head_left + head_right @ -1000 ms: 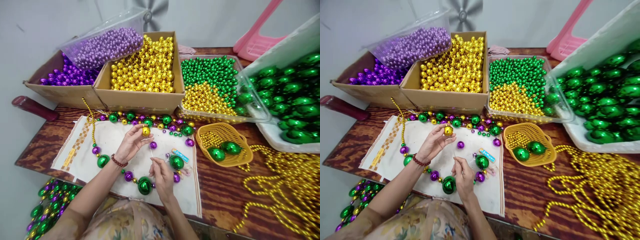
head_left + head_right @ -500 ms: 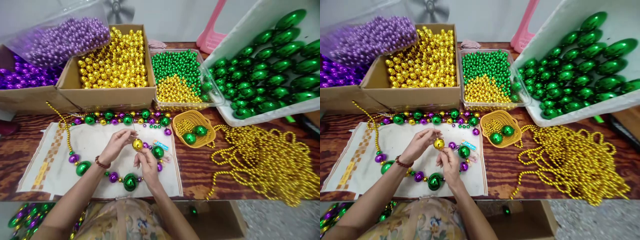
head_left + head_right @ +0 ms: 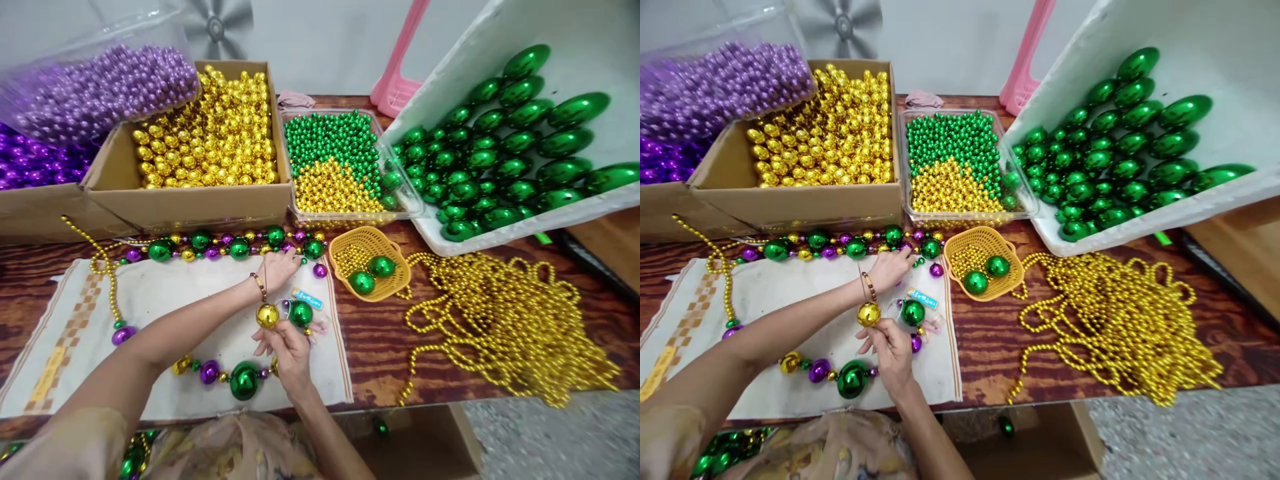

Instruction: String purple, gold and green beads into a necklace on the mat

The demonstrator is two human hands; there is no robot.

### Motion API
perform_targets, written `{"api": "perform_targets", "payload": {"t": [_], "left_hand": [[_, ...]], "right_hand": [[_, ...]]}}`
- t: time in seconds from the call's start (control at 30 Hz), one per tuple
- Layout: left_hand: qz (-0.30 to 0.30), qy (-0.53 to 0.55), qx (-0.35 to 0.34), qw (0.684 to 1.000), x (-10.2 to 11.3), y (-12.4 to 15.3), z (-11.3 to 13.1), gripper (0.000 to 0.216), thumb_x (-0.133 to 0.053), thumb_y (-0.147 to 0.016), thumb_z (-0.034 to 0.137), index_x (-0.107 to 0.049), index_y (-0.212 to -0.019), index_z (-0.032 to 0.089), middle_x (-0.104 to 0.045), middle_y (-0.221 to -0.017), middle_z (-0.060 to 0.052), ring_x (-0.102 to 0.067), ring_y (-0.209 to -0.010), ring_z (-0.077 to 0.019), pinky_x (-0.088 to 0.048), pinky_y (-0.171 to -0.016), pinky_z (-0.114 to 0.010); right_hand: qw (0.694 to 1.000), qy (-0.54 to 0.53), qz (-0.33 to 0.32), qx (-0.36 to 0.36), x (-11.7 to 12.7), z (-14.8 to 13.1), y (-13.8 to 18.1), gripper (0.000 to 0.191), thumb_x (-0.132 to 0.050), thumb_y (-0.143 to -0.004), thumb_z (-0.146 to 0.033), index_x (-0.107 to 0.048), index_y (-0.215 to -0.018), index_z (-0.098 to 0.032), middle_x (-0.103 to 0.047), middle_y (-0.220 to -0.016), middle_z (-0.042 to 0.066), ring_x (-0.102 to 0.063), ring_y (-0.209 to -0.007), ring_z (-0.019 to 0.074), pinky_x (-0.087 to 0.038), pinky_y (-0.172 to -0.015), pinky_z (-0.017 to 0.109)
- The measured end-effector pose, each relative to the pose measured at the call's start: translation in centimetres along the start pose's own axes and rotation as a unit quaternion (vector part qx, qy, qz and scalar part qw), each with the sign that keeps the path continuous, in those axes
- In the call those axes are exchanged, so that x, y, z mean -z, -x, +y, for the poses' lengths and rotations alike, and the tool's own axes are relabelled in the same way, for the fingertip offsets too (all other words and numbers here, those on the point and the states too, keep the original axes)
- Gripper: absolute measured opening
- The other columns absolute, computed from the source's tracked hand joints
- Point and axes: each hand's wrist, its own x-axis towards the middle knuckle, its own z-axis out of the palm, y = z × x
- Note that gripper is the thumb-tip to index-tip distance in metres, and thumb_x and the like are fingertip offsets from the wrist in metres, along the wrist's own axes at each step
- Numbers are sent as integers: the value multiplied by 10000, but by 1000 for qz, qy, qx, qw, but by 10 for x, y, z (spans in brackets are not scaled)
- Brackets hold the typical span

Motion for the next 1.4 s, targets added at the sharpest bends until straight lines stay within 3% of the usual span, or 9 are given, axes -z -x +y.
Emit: {"api": "perform_targets", "payload": {"t": [0.2, 0.3, 0.37, 0.43, 0.53, 0.63, 0.73, 0.97, 1.4], "left_hand": [[38, 63, 25, 997, -7, 0, 3, 264, -595, -800, 2, -536, -597, 161, -532, -838, -93, -584, -1069, -292, -403, -956, -388], [55, 87, 27, 994, 5, 4, 6, 174, -667, -755, 25, -621, -685, 177, -569, -879, -76, -607, -1037, -270, -428, -960, -378], [66, 162, 46, 983, 21, 11, 7, 127, -710, -739, 70, -669, -769, 187, -608, -887, -58, -637, -962, -240, -466, -932, -364], [67, 323, 82, 940, 40, 23, 7, 93, -736, -750, 143, -696, -829, 171, -649, -860, -50, -668, -875, -212, -510, -891, -359], [64, 545, 108, 829, 64, 48, 9, 146, -742, -786, 194, -724, -911, 121, -698, -879, -73, -697, -843, -185, -546, -866, -334], [79, 636, 103, 761, 77, 70, 10, 172, -737, -810, 159, -734, -973, 103, -714, -897, -86, -698, -844, -154, -555, -844, -286], [102, 669, 105, 728, 83, 81, 8, 133, -720, -833, 145, -727, -963, 118, -715, -889, -71, -694, -810, -136, -558, -812, -277], [119, 677, 97, 720, 90, 86, -4, 147, -715, -825, 113, -734, -970, 119, -712, -937, -69, -679, -822, -129, -536, -833, -283], [122, 664, 84, 733, 91, 87, -11, 183, -742, -814, 165, -747, -991, 122, -703, -902, -68, -641, -781, -108, -504, -738, -220]], "right_hand": [[999, -15, 48, -12, -1, -2, -1, 256, -554, -956, -389, -634, -837, -177, -751, -737, 42, -678, -529, 135, -470, -512, 239], [997, -35, 67, -7, 0, -4, -2, 223, -574, -943, -363, -635, -844, -173, -760, -757, 48, -676, -514, 132, -458, -492, 227], [996, -38, 80, -7, 2, -4, -3, 209, -588, -933, -355, -634, -848, -170, -763, -770, 53, -675, -509, 133, -451, -477, 222], [995, -27, 91, -6, 5, -3, -3, 210, -601, -924, -351, -639, -833, -166, -756, -755, 52, -673, -513, 135, -458, -477, 224], [995, 0, 102, -1, 9, -4, -3, 195, -615, -916, -331, -662, -831, -163, -724, -688, 32, -659, -513, 133, -479, -491, 230], [995, 24, 95, 12, 11, -6, -4, 183, -612, -919, -320, -676, -842, -167, -684, -632, 7, -628, -489, 125, -491, -485, 231], [996, 41, 72, 28, 9, -9, -5, 178, -601, -930, -309, -675, -847, -171, -668, -619, -2, -613, -475, 120, -491, -474, 229], [996, 62, 37, 50, 7, -11, -1, 139, -591, -942, -260, -684, -878, -180, -653, -611, -15, -599, -448, 108, -480, -449, 219], [996, 74, 20, 51, 7, -12, -2, 111, -587, -941, -226, -680, -900, -181, -657, -612, -19, -605, -438, 102, -474, -426, 194]]}}
